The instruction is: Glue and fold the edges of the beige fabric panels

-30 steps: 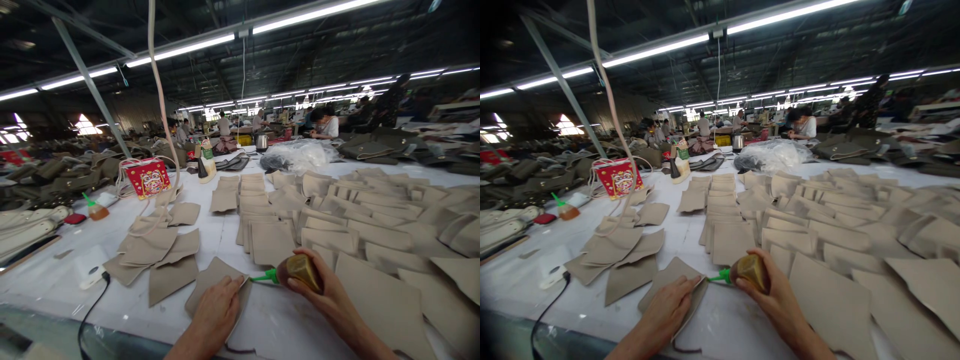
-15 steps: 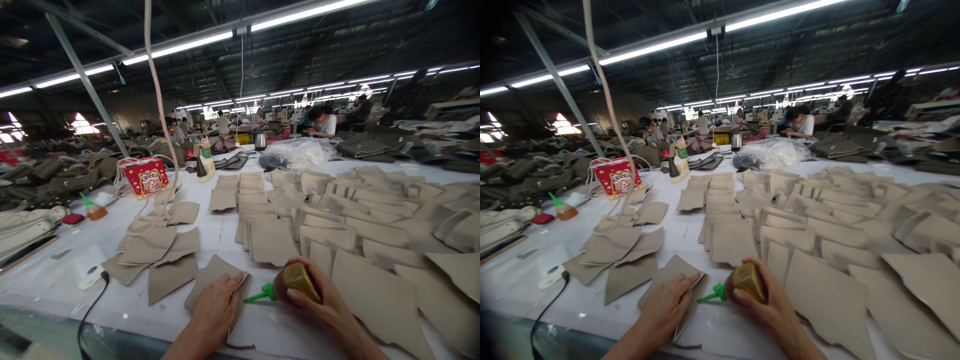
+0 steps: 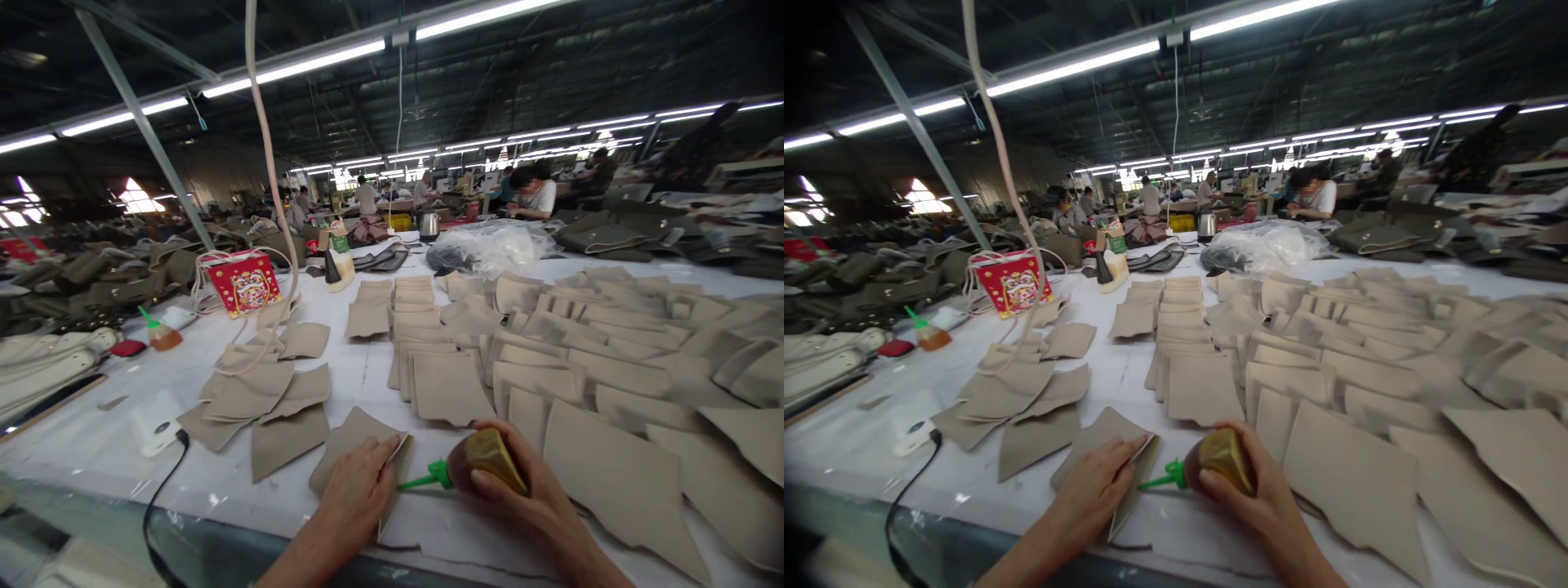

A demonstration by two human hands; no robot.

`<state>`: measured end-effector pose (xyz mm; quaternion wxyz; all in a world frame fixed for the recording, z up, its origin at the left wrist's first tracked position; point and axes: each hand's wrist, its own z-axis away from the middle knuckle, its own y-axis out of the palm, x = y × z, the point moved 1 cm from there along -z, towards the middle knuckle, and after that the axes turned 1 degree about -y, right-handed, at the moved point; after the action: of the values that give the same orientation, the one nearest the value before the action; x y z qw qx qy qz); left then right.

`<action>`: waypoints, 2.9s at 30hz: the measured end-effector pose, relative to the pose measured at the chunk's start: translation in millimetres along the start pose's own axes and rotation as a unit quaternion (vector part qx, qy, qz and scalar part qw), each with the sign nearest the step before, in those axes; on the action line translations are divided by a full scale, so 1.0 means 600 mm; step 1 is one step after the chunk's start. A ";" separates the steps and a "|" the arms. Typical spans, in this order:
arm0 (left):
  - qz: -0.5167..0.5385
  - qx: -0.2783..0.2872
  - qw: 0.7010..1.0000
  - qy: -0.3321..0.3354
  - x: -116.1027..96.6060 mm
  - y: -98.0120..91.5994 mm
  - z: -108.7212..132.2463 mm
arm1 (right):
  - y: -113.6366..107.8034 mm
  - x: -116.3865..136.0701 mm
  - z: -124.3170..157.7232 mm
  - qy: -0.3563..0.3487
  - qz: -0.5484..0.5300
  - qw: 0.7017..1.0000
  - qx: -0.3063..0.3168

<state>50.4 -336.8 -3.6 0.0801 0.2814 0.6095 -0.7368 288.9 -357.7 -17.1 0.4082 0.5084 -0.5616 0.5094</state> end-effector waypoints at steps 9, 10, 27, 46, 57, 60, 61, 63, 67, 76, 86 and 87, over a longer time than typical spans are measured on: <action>0.035 -0.013 0.999 0.006 0.008 0.004 0.001 | 0.013 0.008 0.022 0.009 0.024 1.000 -0.012; 0.040 -0.015 0.999 0.009 0.008 0.005 0.001 | 0.013 0.008 0.023 0.009 0.034 0.999 -0.020; 0.029 -0.017 0.999 -0.010 0.002 0.001 0.010 | 0.012 -0.013 0.048 0.007 0.054 0.998 0.041; 0.029 -0.020 0.999 -0.016 0.002 0.004 0.012 | 0.010 -0.024 0.054 -0.017 0.068 0.996 0.058; 0.015 -0.024 0.999 -0.020 0.001 0.009 0.013 | 0.011 -0.007 0.050 -0.003 0.052 0.997 0.055; 0.016 -0.021 0.999 -0.019 0.000 0.007 0.013 | 0.008 -0.011 0.044 -0.017 0.073 0.997 0.034; 0.018 -0.019 0.999 -0.018 -0.001 0.006 0.013 | 0.007 -0.013 0.042 -0.022 0.080 0.996 0.029; 0.024 -0.018 0.999 -0.016 -0.002 0.005 0.013 | 0.007 -0.016 0.041 -0.027 0.085 0.996 0.025; 0.032 -0.016 0.999 -0.015 0.000 0.007 0.009 | 0.015 -0.015 0.044 -0.017 0.050 0.997 0.051; 0.023 0.003 1.000 -0.012 0.001 0.007 0.005 | 0.004 -0.008 0.003 -0.021 0.076 0.996 -0.048; 0.021 0.001 1.000 -0.014 0.000 0.008 0.003 | -0.016 -0.021 -0.017 -0.046 0.110 0.991 -0.063; 0.021 0.003 1.000 -0.014 0.000 0.008 0.003 | -0.015 -0.018 -0.014 -0.038 0.096 0.993 -0.049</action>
<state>52.0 -339.4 -7.5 0.1034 0.2835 0.6003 -0.7406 298.9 -347.3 -25.2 0.3601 0.4503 -0.6477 0.4980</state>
